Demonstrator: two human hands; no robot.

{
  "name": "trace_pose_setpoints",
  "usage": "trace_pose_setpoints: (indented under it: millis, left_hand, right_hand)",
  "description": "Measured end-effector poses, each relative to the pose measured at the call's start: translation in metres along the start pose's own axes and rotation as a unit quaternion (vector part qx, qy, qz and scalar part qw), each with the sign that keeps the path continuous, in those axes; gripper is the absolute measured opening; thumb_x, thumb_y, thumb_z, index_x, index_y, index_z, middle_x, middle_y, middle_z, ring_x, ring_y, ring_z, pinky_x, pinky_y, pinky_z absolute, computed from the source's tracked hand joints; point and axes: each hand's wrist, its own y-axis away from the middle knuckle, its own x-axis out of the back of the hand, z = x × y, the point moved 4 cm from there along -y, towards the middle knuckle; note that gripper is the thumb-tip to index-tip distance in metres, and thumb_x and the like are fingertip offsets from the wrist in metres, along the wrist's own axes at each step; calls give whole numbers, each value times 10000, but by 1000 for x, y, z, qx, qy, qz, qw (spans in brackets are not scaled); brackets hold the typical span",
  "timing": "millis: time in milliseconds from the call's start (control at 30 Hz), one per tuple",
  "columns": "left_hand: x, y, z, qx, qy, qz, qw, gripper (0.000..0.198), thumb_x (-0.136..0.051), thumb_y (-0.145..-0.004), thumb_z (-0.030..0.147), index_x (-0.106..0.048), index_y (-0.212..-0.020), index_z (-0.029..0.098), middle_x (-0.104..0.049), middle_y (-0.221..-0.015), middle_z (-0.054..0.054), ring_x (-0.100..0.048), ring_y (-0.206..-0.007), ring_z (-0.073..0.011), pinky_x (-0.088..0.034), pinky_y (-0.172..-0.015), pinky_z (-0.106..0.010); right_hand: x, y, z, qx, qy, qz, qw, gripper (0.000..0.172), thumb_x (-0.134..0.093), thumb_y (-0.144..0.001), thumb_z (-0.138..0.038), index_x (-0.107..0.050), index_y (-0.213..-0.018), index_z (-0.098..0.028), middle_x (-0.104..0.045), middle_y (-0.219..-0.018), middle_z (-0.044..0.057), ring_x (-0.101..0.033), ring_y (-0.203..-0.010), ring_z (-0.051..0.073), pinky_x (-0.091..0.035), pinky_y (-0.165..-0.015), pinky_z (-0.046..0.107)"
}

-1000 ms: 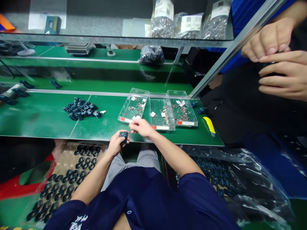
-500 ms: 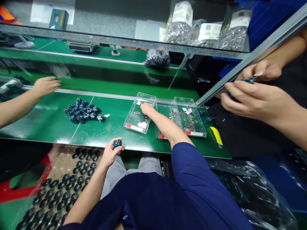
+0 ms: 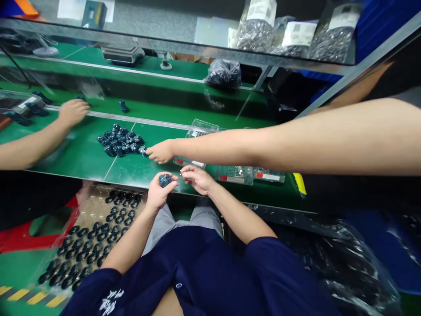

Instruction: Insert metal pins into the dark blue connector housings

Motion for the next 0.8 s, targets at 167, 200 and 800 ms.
trace_pose_setpoints:
  millis: [167,200,800]
  left_hand:
    - [-13,22,-4,12,35,0,999,478,-829,-689,381,-559,-1030,182,-668,-809,6,-547,-535,-81,-464,-552,-236]
    - [-13,25,-4,13,31,-1,999,484,-834,-683,379,-560,-1029,181,-662,-791,13,-545,-530,-81,-464,-554,-238]
    - [-12,33,14,1,26,-97,995,484,-673,-794,313,-367,-1162,239,-618,-925,9,-633,-636,-118,-466,-553,-235]
  right_hand:
    - [9,53,37,-45,-55,-122,990,262,-792,-669,-326,-636,-818,-177,-660,-780,-1,-631,-688,147,-486,-688,298]
    - [10,55,39,-37,-53,-128,990,269,-790,-682,-339,-629,-825,-178,-656,-781,-5,-632,-695,145,-489,-711,303]
    - [17,82,-22,253,306,-108,912,144,-650,-885,-304,-739,-895,-191,-618,-853,32,-567,-753,143,-446,-705,289]
